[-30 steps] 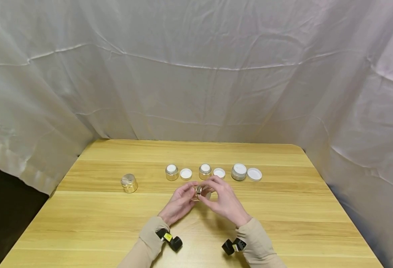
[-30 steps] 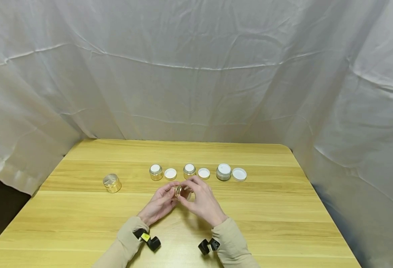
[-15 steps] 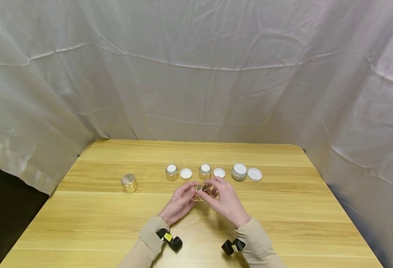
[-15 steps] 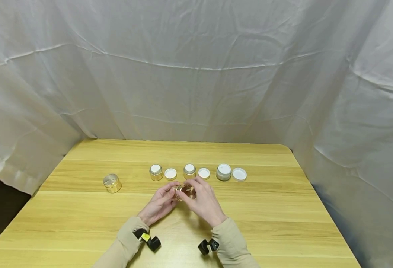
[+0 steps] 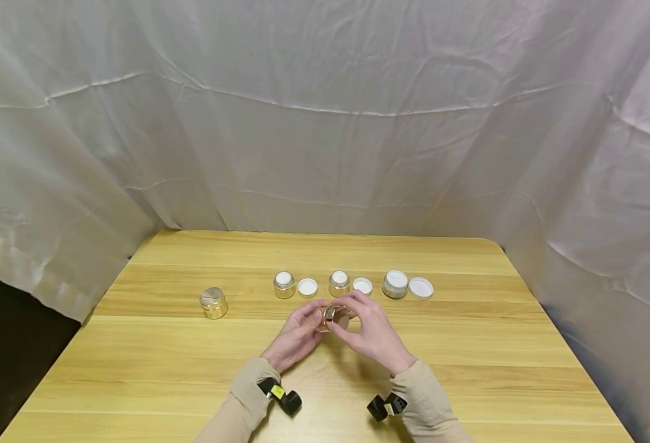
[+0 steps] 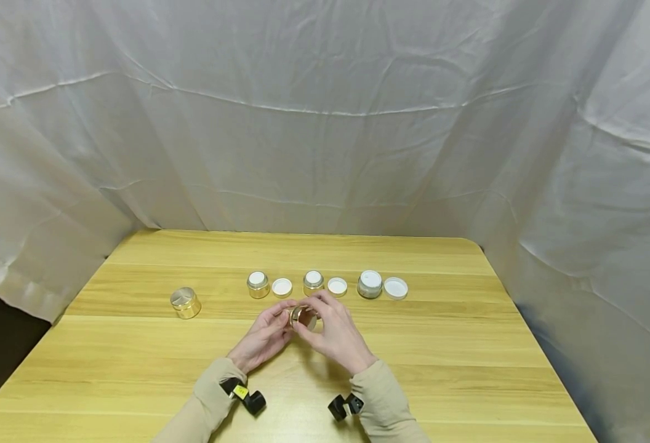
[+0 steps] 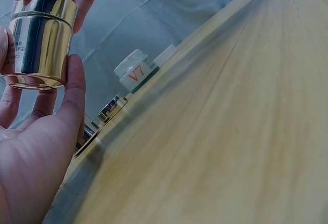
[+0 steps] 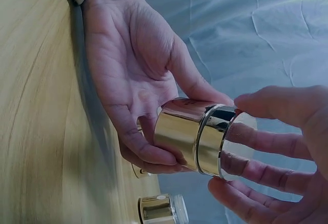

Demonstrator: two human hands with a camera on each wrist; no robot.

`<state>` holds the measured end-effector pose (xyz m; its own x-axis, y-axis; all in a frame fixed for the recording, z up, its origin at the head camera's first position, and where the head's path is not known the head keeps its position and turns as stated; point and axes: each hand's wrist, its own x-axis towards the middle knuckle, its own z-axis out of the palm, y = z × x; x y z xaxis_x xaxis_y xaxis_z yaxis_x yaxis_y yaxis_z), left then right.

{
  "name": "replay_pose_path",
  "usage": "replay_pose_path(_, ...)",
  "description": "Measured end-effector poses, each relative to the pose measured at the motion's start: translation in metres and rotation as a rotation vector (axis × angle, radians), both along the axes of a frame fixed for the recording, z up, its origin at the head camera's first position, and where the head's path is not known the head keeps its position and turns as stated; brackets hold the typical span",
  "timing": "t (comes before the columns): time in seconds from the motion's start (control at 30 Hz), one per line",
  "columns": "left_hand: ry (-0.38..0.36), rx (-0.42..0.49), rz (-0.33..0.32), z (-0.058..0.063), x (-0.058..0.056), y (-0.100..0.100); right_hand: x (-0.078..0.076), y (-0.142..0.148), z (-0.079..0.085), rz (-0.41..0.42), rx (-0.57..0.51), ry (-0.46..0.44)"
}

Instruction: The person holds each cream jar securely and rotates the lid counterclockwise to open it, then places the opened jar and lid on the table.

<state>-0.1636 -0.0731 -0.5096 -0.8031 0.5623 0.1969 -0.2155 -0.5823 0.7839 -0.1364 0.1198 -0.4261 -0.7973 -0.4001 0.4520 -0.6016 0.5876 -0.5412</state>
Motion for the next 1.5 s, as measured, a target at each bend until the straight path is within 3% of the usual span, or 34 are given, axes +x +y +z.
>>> replay_pose_path(0.37, -0.025, -0.008, 0.015, 0.0016, 0.0007, 0.0008, 0.0005, 0.0016, 0.0001, -0.053, 0.017, -0.047)
replay_pose_path(0.93, -0.011, -0.011, 0.006, -0.0003, -0.0008, -0.0004, -0.0001, 0.0028, 0.0009, 0.06, 0.032, -0.025)
replay_pose_path(1.5, -0.08, -0.013, 0.036, 0.0036, 0.0017, -0.0003, 0.0001, 0.0033, -0.0004, 0.074, 0.031, 0.015)
